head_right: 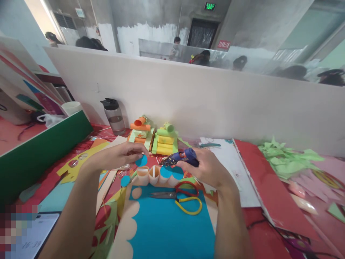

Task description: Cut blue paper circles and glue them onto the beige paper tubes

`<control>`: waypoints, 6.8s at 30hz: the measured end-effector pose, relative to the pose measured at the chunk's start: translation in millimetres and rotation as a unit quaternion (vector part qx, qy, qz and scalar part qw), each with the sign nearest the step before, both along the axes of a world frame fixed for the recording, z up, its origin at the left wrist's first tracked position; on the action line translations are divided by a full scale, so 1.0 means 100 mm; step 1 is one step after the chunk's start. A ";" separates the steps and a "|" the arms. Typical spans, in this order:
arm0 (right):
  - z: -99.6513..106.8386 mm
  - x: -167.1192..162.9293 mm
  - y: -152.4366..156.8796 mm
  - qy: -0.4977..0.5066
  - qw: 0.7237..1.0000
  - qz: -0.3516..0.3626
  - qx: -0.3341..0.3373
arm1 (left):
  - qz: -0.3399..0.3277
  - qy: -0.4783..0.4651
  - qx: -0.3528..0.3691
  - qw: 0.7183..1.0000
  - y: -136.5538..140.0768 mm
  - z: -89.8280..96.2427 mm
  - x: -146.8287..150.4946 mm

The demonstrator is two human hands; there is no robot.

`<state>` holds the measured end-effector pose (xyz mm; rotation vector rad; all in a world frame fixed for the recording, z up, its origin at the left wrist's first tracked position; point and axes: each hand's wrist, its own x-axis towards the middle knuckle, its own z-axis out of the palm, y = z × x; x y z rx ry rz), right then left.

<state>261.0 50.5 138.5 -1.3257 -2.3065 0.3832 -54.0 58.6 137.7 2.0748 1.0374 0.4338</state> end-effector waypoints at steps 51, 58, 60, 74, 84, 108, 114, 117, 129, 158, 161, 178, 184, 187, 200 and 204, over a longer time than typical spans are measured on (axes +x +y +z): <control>0.17 -0.02 -0.17 -0.100 0.994 0.029 0.045 | -0.018 0.111 -0.038 0.993 0.06 -0.07 0.09; 0.17 -0.03 -0.16 -0.100 0.993 0.032 0.046 | -0.016 0.116 -0.042 0.992 0.05 -0.05 0.10; 0.18 -0.03 -0.17 -0.100 0.994 0.034 0.043 | -0.017 0.114 -0.048 0.992 0.05 -0.06 0.10; 0.18 -0.05 -0.20 -0.075 0.996 0.046 0.025 | -0.020 0.109 -0.041 0.993 0.06 -0.08 0.09; 0.16 -0.01 -0.15 -0.041 0.994 0.099 -0.025 | -0.019 0.105 -0.040 0.994 0.07 -0.10 0.08; 0.12 -0.04 -0.12 -0.057 0.992 0.109 -0.003 | -0.014 0.104 -0.036 0.994 0.07 -0.09 0.08; 0.13 -0.02 -0.11 -0.056 0.994 0.096 -0.003 | -0.017 0.105 -0.035 0.994 0.07 -0.10 0.08; 0.13 0.00 -0.11 -0.054 0.994 0.096 0.007 | -0.018 0.108 -0.035 0.993 0.07 -0.10 0.08; 0.12 -0.06 -0.13 -0.053 0.991 0.119 0.003 | -0.021 0.109 -0.028 0.993 0.08 -0.11 0.08; 0.06 -0.21 -0.08 -0.058 0.991 0.120 0.022 | -0.004 0.117 -0.033 0.993 0.05 -0.06 0.09; 0.04 -0.22 -0.07 -0.065 0.992 0.110 0.024 | -0.001 0.118 -0.036 0.992 0.04 -0.05 0.09; 0.03 -0.22 -0.07 -0.065 0.993 0.095 0.036 | 0.001 0.117 -0.038 0.992 0.04 -0.04 0.08; 0.05 -0.24 -0.08 -0.064 0.991 0.109 0.034 | 0.000 0.115 -0.040 0.993 0.04 -0.05 0.08; 0.06 -0.23 -0.08 -0.067 0.991 0.114 0.019 | -0.004 0.114 -0.038 0.993 0.05 -0.06 0.07; 0.12 -0.02 -0.10 -0.003 0.989 0.142 -0.043 | -0.011 0.109 -0.037 0.993 0.05 -0.06 0.08; 0.08 -0.06 -0.08 -0.001 0.991 0.134 -0.008 | -0.015 0.111 -0.036 0.993 0.05 -0.06 0.08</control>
